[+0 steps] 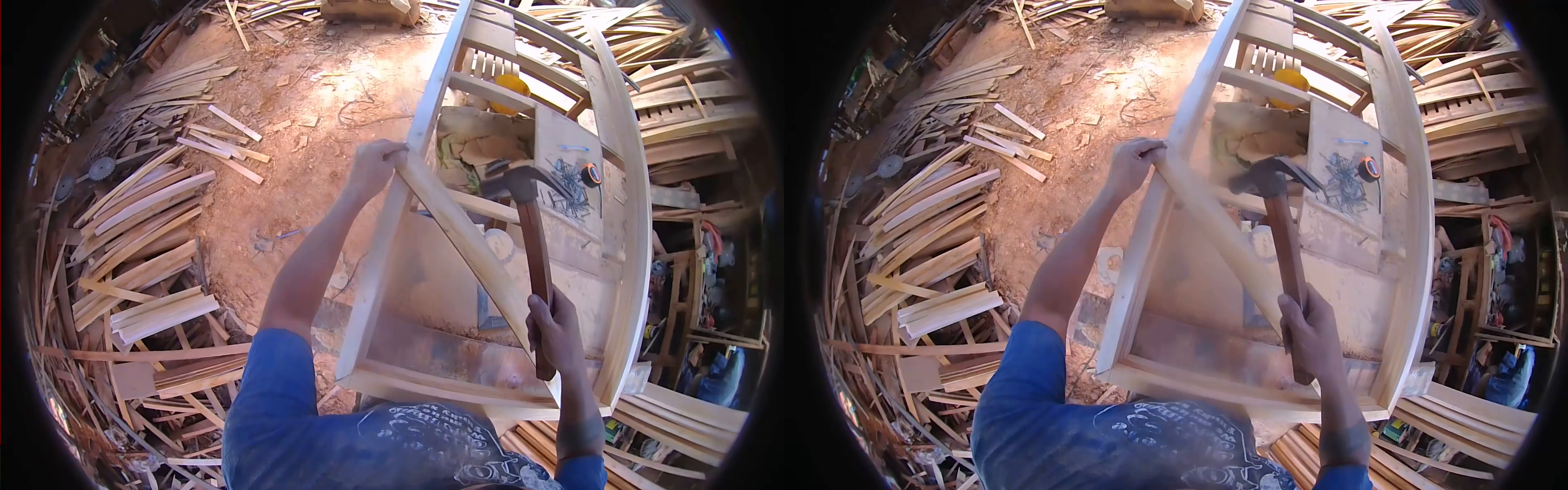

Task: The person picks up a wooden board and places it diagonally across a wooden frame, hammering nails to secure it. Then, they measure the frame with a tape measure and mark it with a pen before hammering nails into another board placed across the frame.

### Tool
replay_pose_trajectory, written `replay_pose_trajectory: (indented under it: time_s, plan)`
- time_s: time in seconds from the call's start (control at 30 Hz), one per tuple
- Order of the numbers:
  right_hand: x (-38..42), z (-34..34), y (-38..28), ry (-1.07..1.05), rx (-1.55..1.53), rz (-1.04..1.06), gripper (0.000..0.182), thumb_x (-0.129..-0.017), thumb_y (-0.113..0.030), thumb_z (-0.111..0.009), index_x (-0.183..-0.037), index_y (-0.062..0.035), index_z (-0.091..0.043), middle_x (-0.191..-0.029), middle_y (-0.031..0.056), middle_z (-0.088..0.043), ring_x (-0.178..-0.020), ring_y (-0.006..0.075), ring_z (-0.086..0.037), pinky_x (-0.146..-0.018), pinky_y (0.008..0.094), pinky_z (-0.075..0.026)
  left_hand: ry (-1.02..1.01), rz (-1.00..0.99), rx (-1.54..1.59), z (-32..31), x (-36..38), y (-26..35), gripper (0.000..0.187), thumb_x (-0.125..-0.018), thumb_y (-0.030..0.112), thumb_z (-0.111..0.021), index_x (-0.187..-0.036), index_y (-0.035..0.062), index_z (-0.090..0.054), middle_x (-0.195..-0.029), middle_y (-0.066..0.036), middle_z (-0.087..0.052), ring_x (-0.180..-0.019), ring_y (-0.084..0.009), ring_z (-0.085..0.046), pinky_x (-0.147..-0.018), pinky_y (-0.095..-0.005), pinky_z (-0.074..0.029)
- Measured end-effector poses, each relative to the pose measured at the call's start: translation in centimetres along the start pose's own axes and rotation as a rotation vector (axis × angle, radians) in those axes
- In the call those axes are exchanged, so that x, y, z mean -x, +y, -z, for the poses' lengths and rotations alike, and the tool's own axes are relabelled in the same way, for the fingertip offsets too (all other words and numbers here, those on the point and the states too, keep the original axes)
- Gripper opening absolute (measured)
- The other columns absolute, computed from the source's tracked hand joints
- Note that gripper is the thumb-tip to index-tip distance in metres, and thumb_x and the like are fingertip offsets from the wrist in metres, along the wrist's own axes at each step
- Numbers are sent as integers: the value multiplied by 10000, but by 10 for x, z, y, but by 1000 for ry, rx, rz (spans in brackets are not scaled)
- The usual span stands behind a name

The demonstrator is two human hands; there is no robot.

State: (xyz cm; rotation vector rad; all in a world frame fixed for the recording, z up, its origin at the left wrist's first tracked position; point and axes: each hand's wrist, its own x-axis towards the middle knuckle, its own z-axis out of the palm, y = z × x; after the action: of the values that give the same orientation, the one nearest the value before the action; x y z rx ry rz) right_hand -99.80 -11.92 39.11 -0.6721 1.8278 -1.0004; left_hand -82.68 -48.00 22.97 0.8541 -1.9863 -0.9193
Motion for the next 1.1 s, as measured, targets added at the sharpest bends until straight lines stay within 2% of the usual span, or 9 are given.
replay_pose_trajectory:
  time_s: [0.23,0.37,0.47,0.63,0.73,0.9,0.97,1.03,1.1]
  plan:
    - [-62,-44,-41,52,246,77,261,-964,-240,-604,-946,19,-578,-609,61,-544,-511,128,-500,-487,315,-412,59,-109,-1,-5,5,-4,161,-847,-10,-646,-976,24,-736,-920,-129,-722,-793,-241,-699,-719,-327,-536]
    - [-69,-56,-85,151,430,400,225,-945,-200,-623,-968,18,-575,-616,166,-553,-510,214,-525,-513,369,-414,96,-132,29,-7,7,-5,207,-802,-47,-639,-969,28,-736,-897,-123,-715,-780,-256,-691,-696,-339,-537]
    - [-68,-67,-107,209,432,532,206,-943,-196,-629,-961,-4,-557,-614,157,-561,-527,222,-552,-527,375,-421,103,-167,10,-6,6,-3,231,-772,-61,-638,-959,33,-734,-875,-122,-707,-765,-275,-681,-685,-345,-538]
    - [-102,-81,-78,155,615,450,227,-942,-204,-619,-952,6,-532,-712,242,-618,-674,454,-609,-584,492,-444,97,-230,-60,-5,4,-3,249,-741,-52,-663,-962,40,-731,-849,-125,-695,-743,-290,-669,-678,-348,-537]
    - [-113,-78,-70,110,657,433,227,-939,-199,-617,-926,12,-535,-711,238,-620,-660,447,-609,-579,495,-437,94,-239,-63,-6,4,-5,253,-733,-40,-681,-968,40,-730,-853,-127,-696,-744,-289,-669,-681,-350,-538]
    - [-76,-71,-117,263,444,505,224,-974,-214,-590,-914,-6,-528,-670,184,-592,-587,298,-602,-549,387,-446,79,-209,-67,-8,4,-8,225,-765,-21,-674,-972,42,-735,-858,-128,-699,-753,-285,-673,-683,-349,-541]
    - [-82,-76,-105,276,328,614,216,-969,-205,-591,-936,-4,-519,-674,201,-594,-597,335,-608,-550,415,-443,75,-221,-66,-8,3,-10,232,-778,-21,-666,-987,48,-740,-867,-128,-704,-754,-282,-677,-682,-346,-542]
    - [-101,-80,-77,276,535,669,232,-961,-207,-587,-972,7,-498,-706,238,-605,-663,422,-623,-579,469,-449,72,-230,-89,-4,2,-11,243,-785,-20,-664,-1003,54,-744,-881,-129,-711,-763,-277,-683,-684,-343,-543]
    - [-118,-82,-52,123,624,432,263,-954,-228,-582,-952,27,-517,-728,266,-608,-712,475,-611,-625,496,-456,57,-234,-124,-4,4,-7,258,-787,-18,-668,-1021,58,-746,-900,-130,-718,-781,-272,-691,-691,-340,-546]
